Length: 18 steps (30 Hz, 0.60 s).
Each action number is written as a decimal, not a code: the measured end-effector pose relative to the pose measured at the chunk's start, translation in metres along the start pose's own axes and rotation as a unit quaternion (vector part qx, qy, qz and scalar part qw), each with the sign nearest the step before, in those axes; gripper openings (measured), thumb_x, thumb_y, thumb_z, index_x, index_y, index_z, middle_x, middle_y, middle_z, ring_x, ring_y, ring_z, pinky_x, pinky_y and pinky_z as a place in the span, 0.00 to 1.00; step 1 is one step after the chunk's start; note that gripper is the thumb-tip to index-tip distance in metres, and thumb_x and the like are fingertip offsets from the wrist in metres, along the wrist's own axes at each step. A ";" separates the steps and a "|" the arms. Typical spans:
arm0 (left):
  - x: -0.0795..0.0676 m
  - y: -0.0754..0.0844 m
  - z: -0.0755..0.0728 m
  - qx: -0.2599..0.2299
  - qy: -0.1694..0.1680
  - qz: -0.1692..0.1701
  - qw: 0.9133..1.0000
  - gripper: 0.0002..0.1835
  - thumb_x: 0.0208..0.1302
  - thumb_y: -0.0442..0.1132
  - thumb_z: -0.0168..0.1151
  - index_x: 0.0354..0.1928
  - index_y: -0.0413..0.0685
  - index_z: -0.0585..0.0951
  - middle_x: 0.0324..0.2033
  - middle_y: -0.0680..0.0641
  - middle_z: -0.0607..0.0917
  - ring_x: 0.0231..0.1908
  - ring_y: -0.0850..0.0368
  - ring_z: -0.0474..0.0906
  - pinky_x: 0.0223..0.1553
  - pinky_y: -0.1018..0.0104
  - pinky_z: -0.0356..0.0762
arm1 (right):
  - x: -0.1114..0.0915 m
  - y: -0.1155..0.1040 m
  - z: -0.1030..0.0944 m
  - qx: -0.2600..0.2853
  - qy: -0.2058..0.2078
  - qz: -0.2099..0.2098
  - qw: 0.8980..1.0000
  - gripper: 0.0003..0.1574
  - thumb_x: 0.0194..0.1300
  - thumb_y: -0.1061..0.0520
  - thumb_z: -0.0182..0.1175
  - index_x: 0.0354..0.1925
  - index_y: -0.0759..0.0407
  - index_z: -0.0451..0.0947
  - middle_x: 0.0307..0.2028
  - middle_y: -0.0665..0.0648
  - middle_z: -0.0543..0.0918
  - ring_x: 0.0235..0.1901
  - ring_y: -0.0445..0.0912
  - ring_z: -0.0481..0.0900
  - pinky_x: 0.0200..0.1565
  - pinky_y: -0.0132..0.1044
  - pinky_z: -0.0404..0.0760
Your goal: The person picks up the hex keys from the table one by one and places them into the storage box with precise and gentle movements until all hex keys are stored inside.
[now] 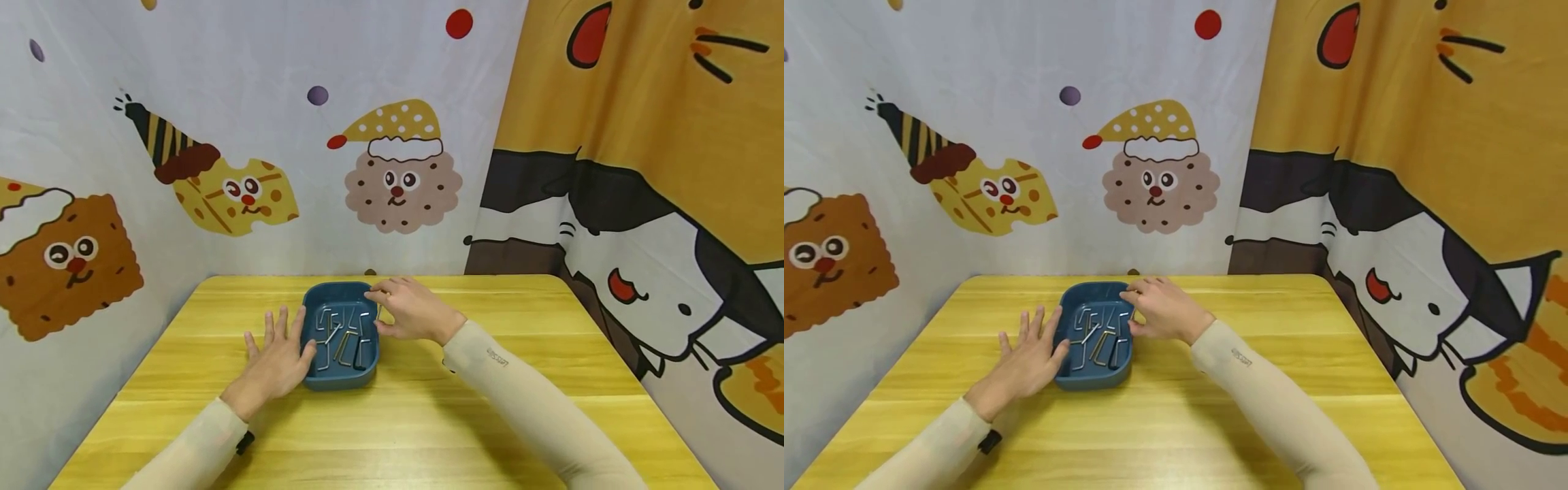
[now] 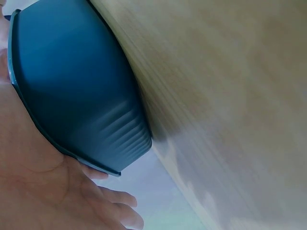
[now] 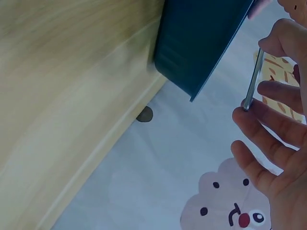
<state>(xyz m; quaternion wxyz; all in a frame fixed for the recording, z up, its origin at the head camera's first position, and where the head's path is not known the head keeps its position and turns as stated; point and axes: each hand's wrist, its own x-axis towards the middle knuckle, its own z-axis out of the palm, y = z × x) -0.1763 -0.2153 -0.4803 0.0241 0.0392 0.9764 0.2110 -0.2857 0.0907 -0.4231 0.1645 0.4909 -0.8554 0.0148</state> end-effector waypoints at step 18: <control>0.001 0.000 -0.001 0.012 0.002 -0.006 1.000 0.45 0.94 0.59 0.46 0.98 0.50 0.43 0.94 0.25 0.38 0.92 0.16 0.26 0.79 0.03 0.22 | 0.043 -0.006 0.005 -0.014 -0.038 -0.023 0.999 0.37 0.80 0.39 0.75 0.76 0.53 0.86 0.70 0.56 0.90 0.68 0.53 0.90 0.76 0.53 0.87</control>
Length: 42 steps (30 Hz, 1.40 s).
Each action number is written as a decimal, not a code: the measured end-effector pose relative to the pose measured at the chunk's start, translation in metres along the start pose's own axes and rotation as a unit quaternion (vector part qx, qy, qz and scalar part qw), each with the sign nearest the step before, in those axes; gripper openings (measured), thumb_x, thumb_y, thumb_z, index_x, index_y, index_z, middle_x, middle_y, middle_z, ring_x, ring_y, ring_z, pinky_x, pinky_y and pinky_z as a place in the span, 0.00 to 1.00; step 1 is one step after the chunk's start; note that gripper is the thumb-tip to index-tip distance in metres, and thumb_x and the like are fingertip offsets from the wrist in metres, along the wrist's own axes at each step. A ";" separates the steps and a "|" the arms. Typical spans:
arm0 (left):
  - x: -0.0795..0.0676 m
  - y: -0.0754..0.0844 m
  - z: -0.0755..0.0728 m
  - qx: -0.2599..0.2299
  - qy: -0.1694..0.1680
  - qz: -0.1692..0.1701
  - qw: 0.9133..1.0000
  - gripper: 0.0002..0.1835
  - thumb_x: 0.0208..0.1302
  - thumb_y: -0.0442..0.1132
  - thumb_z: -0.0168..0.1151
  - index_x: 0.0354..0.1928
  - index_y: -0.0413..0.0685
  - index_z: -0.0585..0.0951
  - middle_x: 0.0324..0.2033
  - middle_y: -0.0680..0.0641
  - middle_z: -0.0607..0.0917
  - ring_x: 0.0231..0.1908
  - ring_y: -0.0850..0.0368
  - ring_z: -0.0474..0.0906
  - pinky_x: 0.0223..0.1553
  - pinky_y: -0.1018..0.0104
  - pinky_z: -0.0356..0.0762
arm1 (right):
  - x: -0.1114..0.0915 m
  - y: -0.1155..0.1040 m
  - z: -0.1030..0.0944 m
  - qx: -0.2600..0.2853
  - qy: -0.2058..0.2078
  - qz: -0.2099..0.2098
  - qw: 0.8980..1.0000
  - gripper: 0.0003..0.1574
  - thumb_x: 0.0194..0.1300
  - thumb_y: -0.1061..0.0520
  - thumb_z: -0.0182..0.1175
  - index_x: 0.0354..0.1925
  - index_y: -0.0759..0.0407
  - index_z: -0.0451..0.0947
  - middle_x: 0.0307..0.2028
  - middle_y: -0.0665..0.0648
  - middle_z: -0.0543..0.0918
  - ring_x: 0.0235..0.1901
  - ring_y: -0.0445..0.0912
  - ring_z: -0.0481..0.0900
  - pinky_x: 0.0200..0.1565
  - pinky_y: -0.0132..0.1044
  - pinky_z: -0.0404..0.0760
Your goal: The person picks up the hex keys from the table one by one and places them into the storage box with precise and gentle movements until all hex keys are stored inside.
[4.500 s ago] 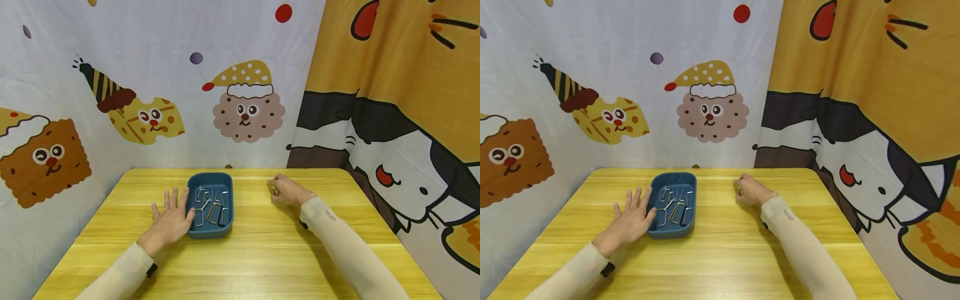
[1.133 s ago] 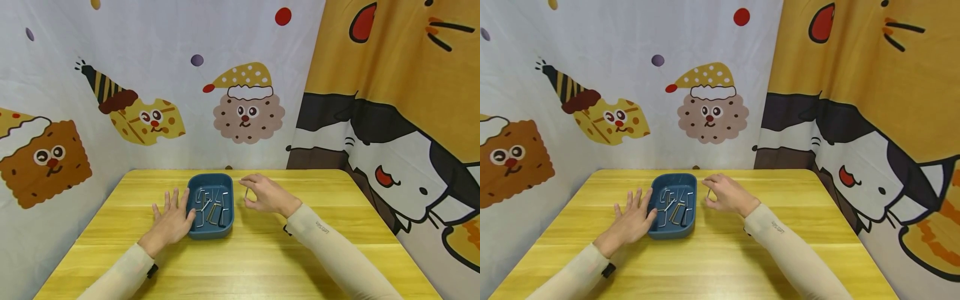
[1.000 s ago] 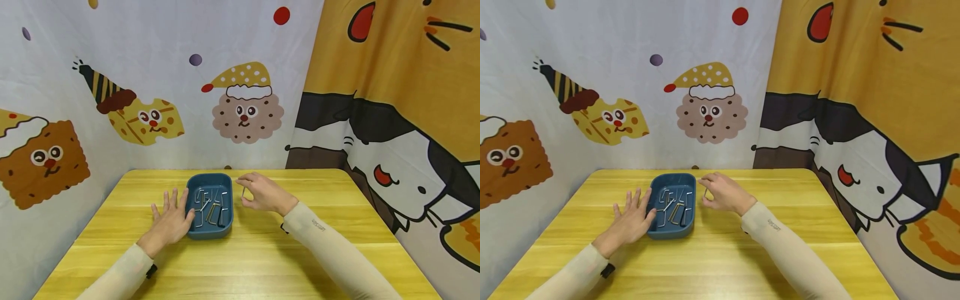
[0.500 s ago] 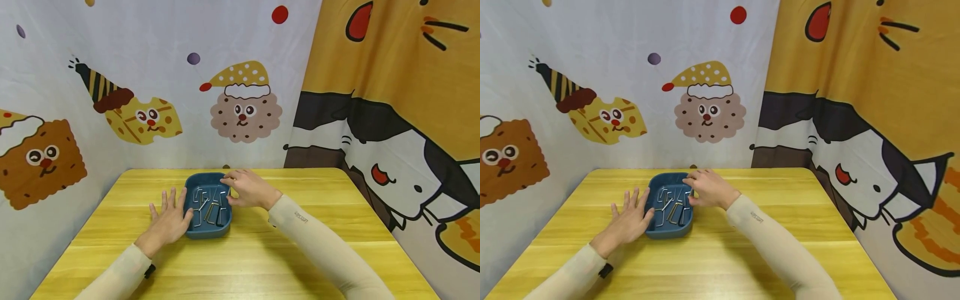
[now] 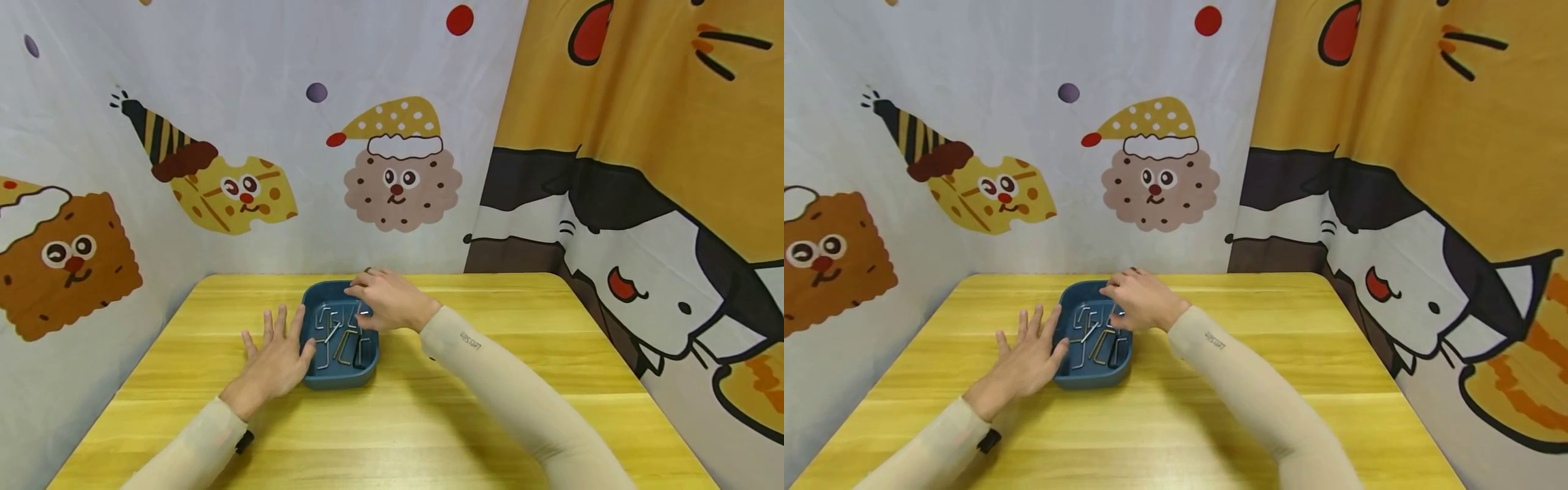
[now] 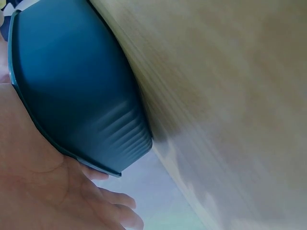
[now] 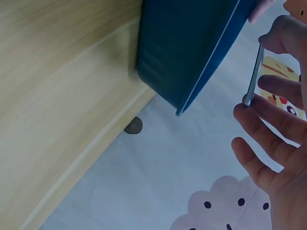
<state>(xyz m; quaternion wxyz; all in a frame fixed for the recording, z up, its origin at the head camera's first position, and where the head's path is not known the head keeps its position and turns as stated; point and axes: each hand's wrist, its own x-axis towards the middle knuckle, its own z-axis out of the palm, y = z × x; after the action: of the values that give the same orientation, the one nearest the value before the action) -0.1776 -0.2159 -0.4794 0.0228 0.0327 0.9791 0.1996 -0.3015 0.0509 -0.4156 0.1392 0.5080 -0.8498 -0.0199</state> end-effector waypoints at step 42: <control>0.000 -0.001 0.002 0.008 -0.005 -0.003 1.000 0.44 0.94 0.59 0.44 0.98 0.51 0.43 0.95 0.28 0.35 0.92 0.17 0.24 0.81 0.04 0.22 | 0.079 -0.018 0.022 -0.016 -0.179 0.023 0.983 0.37 0.79 0.36 0.76 0.76 0.49 0.87 0.68 0.50 0.93 0.64 0.45 0.92 0.69 0.44 0.91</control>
<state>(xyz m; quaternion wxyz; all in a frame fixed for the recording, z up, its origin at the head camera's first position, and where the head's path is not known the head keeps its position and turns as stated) -0.1779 -0.2162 -0.4815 0.0277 0.0309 0.9805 0.1918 -0.3270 -0.0285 -0.4226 -0.0066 0.4747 -0.8717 -0.1210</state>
